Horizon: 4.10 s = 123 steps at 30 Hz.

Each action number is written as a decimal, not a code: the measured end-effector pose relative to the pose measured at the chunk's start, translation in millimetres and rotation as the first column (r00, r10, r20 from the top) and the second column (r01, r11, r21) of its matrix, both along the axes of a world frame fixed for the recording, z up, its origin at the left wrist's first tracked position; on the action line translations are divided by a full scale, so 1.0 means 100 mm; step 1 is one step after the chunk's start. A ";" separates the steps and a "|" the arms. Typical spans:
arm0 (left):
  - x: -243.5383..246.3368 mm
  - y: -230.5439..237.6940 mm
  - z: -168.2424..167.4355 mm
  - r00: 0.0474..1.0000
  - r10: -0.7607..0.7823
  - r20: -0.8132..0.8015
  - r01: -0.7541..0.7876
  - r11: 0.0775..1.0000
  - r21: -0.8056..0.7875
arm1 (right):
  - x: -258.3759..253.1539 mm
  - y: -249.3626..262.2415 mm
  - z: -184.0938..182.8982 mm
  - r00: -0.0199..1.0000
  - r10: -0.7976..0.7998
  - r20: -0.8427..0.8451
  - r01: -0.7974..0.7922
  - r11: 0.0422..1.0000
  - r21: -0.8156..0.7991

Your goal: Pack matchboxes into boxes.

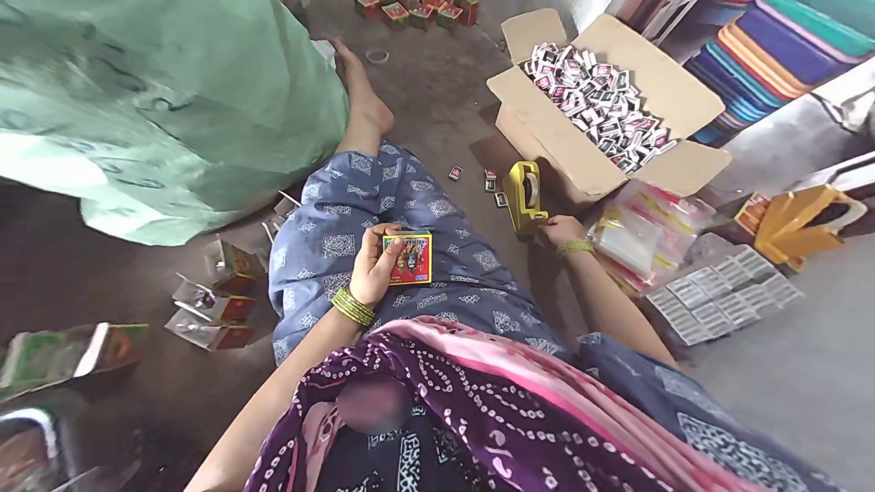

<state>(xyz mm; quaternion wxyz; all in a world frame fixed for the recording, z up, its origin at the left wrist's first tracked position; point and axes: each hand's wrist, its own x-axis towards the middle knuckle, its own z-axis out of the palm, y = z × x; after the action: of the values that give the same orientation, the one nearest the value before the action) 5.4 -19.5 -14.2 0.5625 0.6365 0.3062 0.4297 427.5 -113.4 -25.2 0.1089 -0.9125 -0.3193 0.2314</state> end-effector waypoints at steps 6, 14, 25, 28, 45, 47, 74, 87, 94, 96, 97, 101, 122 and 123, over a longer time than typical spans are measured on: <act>0.02 0.01 0.01 1.000 0.017 -0.019 -0.018 1.000 -0.018 | -0.28 0.12 0.12 0.944 0.247 -0.219 -0.177 0.938 0.298; 0.03 0.06 -0.03 0.996 0.080 -0.048 -0.079 0.996 0.030 | -1.93 0.48 0.86 0.483 0.643 -0.595 -0.092 0.713 0.695; 0.01 0.05 0.00 0.995 0.097 0.014 -0.098 0.992 0.084 | -2.49 0.70 0.70 0.429 0.479 -0.766 0.076 0.826 0.559; 0.03 0.07 -0.03 0.992 0.122 0.031 -0.125 0.978 0.168 | -2.49 0.72 0.68 0.450 0.436 -0.779 0.096 0.844 0.527; -0.11 0.09 0.08 0.974 0.029 0.224 -0.015 0.998 -0.065 | -2.21 0.81 0.85 0.413 0.754 -0.511 -0.483 0.657 0.579; -0.10 0.08 0.09 0.971 0.008 0.238 0.017 0.994 -0.103 | -2.10 0.85 0.90 0.385 0.812 -0.440 -0.616 0.580 0.533; -0.05 0.20 0.07 0.991 0.131 0.011 -0.128 0.980 -0.153 | -0.70 3.27 2.68 0.962 0.088 0.258 -0.250 0.657 0.711; -0.21 0.18 0.21 0.981 0.180 0.067 -0.179 0.984 -0.020 | -1.97 1.96 1.04 0.595 0.787 0.161 -0.767 0.496 0.407; -1.05 0.39 0.32 0.779 0.593 -0.205 -0.575 0.806 0.142 | -2.03 1.16 0.14 0.580 0.783 0.223 -0.730 0.379 0.569; -1.34 0.48 0.22 0.624 0.702 -0.343 -0.676 0.705 0.214 | -2.02 1.12 0.08 0.581 0.771 0.260 -0.706 0.318 0.633; -1.49 0.51 0.16 0.538 0.741 -0.403 -0.707 0.657 0.264 | -2.03 1.11 0.07 0.580 0.774 0.254 -0.699 0.312 0.644; -1.87 0.60 0.01 0.340 0.737 -0.584 -0.737 0.595 0.322 | -2.07 1.12 0.04 0.579 0.774 0.257 -0.695 0.304 0.651; -1.60 0.40 0.69 0.393 0.814 -0.428 -0.376 0.567 0.733 | -2.04 1.14 0.09 0.613 0.768 0.187 -0.613 0.312 0.726; -1.54 0.33 0.81 0.485 0.804 -0.344 -0.348 0.537 0.768 | -2.06 1.14 0.14 0.615 0.784 0.077 -0.554 0.360 0.751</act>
<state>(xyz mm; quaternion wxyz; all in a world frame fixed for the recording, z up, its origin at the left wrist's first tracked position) -149.0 13.5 67.2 -0.0171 0.7325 0.5385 0.4161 221.7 0.3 -10.8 0.3935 -0.5319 -0.7086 0.2451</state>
